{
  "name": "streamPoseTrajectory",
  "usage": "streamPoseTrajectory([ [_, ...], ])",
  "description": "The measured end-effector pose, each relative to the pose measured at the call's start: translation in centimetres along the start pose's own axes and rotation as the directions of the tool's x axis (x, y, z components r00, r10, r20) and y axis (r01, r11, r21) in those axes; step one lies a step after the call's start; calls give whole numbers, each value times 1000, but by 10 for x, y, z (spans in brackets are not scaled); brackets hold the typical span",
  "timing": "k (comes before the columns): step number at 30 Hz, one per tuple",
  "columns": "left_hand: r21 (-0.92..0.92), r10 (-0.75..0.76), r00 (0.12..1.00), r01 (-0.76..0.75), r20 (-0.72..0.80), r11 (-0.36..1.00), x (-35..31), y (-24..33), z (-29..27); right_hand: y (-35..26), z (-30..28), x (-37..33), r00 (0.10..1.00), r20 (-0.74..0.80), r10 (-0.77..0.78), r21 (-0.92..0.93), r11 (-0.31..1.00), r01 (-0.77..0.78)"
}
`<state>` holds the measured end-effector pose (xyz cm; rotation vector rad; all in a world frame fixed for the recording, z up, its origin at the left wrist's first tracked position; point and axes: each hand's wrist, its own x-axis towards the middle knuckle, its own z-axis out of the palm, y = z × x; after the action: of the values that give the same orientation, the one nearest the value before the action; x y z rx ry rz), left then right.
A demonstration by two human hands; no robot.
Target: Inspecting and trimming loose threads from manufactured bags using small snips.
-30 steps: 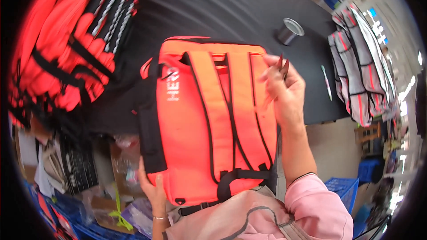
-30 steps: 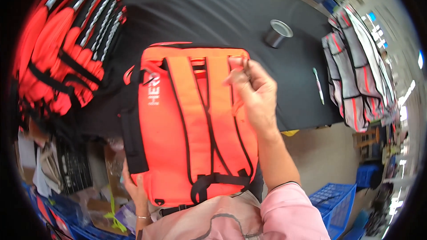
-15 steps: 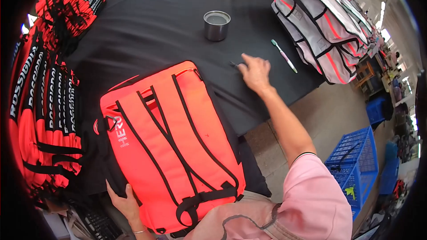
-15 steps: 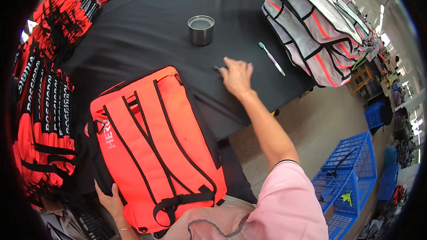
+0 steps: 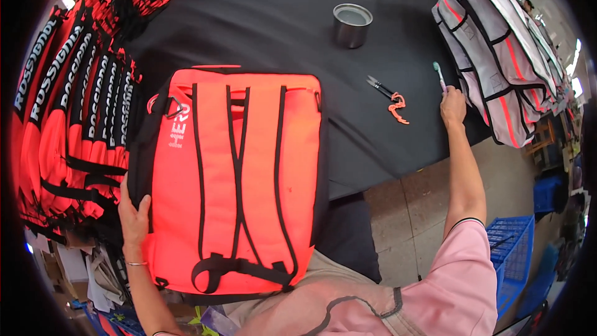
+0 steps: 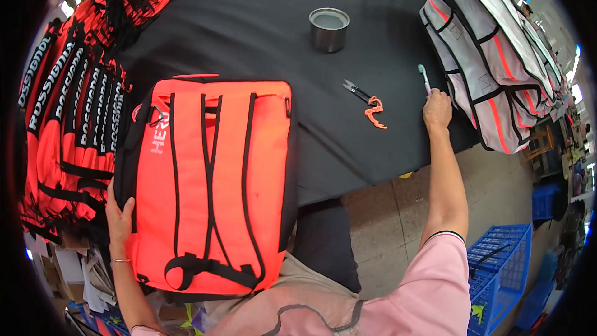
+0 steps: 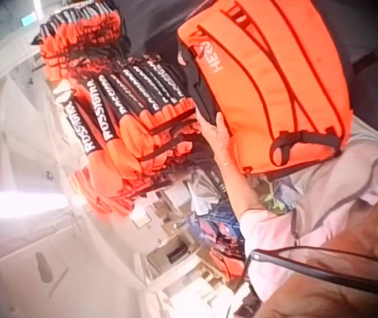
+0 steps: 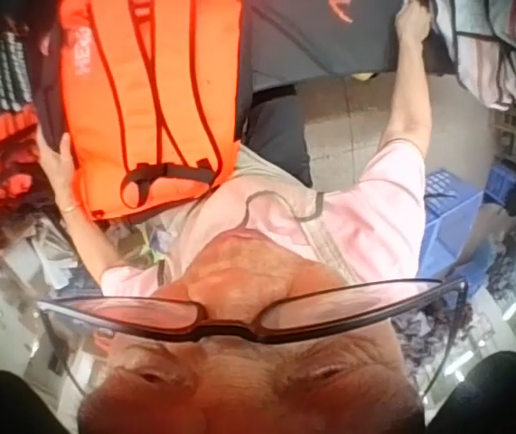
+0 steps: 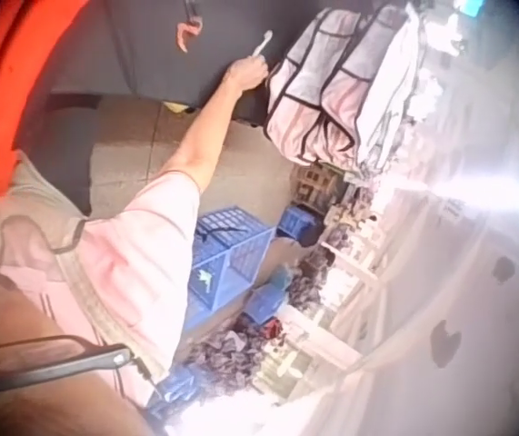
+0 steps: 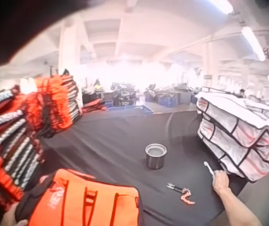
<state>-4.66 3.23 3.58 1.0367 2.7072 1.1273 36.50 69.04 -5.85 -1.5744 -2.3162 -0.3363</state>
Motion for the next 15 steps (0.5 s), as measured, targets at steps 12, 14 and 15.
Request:
streamPoseTrajectory([
  [12, 316, 380, 915, -403, 134, 859, 71, 122, 67, -147, -136, 51, 939, -128, -320, 475, 811, 341],
  [14, 150, 424, 891, -447, 163, 882, 82, 151, 115, -177, -140, 64, 929, -53, -367, 350, 864, 361],
  [15, 117, 441, 881, -463, 173, 879, 90, 160, 137, -191, -140, 70, 930, 16, -367, 309, 886, 345],
])
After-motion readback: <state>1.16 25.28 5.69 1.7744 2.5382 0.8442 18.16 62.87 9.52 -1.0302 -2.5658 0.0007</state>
